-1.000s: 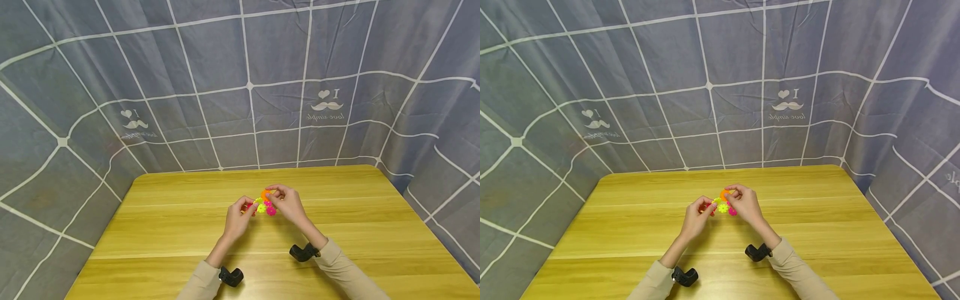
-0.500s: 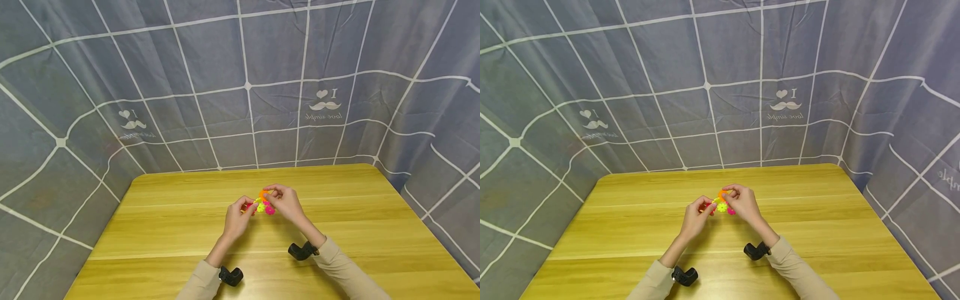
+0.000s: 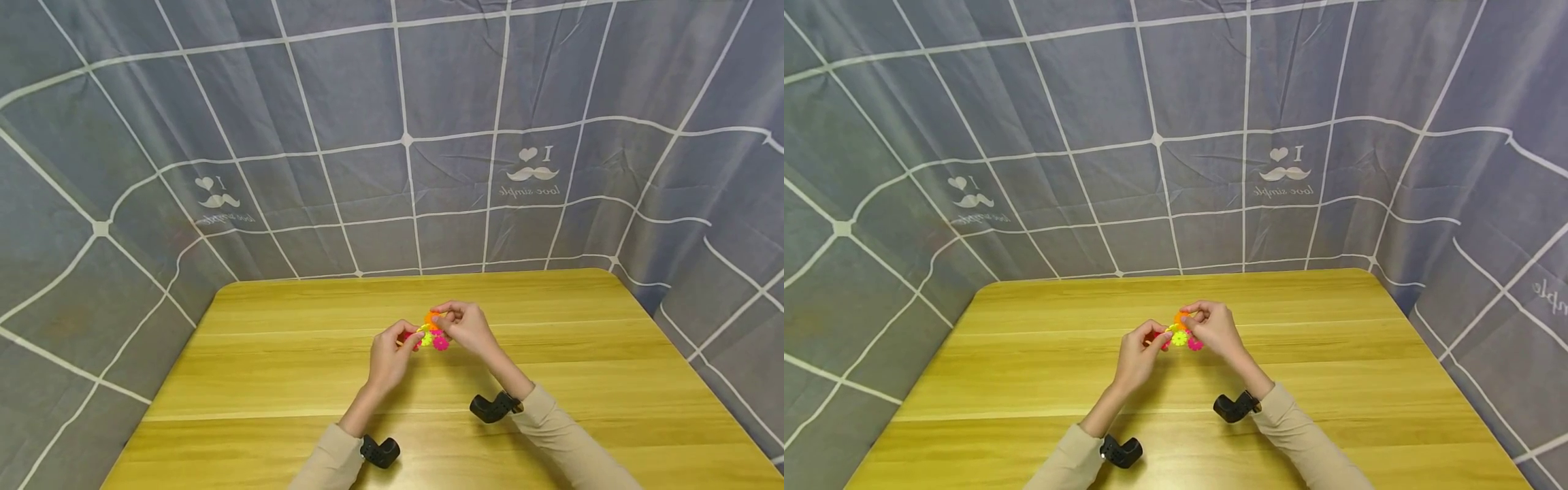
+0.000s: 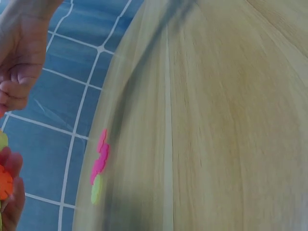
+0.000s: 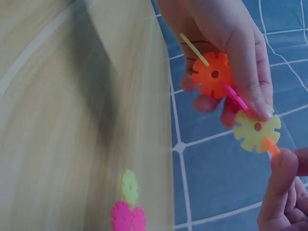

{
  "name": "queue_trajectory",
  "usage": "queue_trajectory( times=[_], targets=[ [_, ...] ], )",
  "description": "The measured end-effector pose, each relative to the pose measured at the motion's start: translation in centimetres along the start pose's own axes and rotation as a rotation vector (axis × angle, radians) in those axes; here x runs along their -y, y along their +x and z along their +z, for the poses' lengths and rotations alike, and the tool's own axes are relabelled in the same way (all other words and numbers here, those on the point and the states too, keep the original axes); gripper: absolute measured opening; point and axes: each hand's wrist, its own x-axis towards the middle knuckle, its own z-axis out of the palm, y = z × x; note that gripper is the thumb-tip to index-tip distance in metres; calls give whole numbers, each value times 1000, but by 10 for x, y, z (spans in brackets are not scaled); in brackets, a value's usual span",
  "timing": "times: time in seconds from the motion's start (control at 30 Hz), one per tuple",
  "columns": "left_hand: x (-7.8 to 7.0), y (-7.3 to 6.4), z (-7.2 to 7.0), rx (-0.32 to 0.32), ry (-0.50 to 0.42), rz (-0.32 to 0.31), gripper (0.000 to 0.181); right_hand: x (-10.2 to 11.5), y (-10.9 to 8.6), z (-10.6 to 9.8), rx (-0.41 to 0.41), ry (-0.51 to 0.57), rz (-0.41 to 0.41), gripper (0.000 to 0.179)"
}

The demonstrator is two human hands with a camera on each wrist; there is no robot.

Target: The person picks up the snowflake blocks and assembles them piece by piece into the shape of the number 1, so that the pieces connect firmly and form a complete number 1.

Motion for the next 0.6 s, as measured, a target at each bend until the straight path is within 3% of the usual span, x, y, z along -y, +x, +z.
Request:
queue_trajectory(
  times=[0.23, 0.43, 0.6],
  targets=[
    [-1, 0, 1, -17, 51, 34, 12, 4, -3, 2, 0, 32, 34, 21],
    [1, 1, 0, 26, -13, -8, 13, 29, -14, -3, 45, 78, 48, 24],
    [1, 3, -1, 66, -57, -46, 15, 30, -14, -5, 57, 112, 78, 26]
  ],
)
